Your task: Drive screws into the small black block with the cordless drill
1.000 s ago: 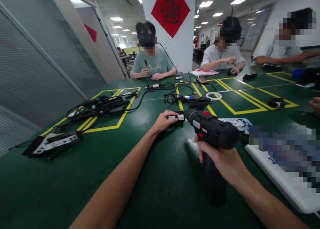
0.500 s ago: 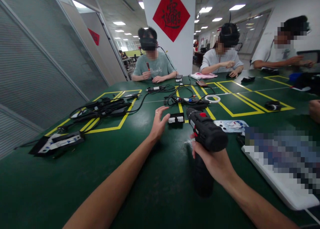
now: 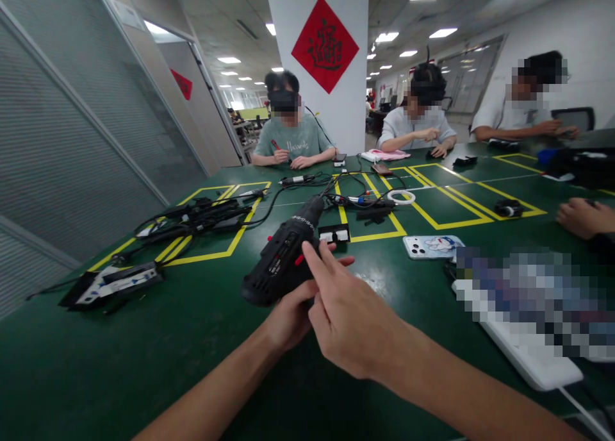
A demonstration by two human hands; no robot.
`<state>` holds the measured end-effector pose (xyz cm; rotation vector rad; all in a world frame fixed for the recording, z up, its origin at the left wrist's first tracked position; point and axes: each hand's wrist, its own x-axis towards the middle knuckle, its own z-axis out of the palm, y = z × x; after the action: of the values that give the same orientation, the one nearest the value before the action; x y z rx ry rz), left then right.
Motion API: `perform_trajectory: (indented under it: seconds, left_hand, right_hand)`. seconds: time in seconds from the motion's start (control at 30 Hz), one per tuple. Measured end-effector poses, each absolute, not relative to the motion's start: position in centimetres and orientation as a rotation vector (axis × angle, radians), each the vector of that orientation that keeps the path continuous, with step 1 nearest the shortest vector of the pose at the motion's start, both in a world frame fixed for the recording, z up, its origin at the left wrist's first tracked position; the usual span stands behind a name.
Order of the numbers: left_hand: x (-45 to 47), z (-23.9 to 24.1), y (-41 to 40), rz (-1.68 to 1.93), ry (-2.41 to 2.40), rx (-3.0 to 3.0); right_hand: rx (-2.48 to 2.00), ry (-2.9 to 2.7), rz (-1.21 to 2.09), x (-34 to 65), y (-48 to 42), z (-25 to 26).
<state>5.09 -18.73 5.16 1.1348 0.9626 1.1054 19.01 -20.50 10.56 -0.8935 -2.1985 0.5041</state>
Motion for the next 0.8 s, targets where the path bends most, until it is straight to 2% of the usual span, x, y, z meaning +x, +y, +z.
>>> perform_trajectory:
  seconds: [0.13,0.2,0.3,0.4,0.6,0.8]
  left_hand:
    - [3.4,5.8,-17.7,1.106,1.090,1.156]
    - [2.1,6.9,-17.3,1.191,1.105,1.270]
    - [-0.3,8.8,-17.4,1.381,0.997,1.351]
    - [-2.8,9.6,-18.3,1.423,0.819,1.329]
    - [-4.0,7.1,-18.7,1.363,0.786,1.139]
    - [-1.9,6.1,-18.6,1.226,0.751,0.965]
  right_hand:
    - [-0.778,-1.937,0.241,19.6,-17.1,10.8]
    - [-0.859,-1.783,0.200,20.1,-14.0,10.3]
    - [-1.037,-1.727,0.250,20.3,-9.1,8.3]
    - [-1.036,-1.819,0.225,19.9,-5.2,4.8]
    - [-1.006,-1.916,0.384,18.6,-1.7,-1.2]
    - [-1.046,-1.878,0.525,18.2,-0.8,-3.1]
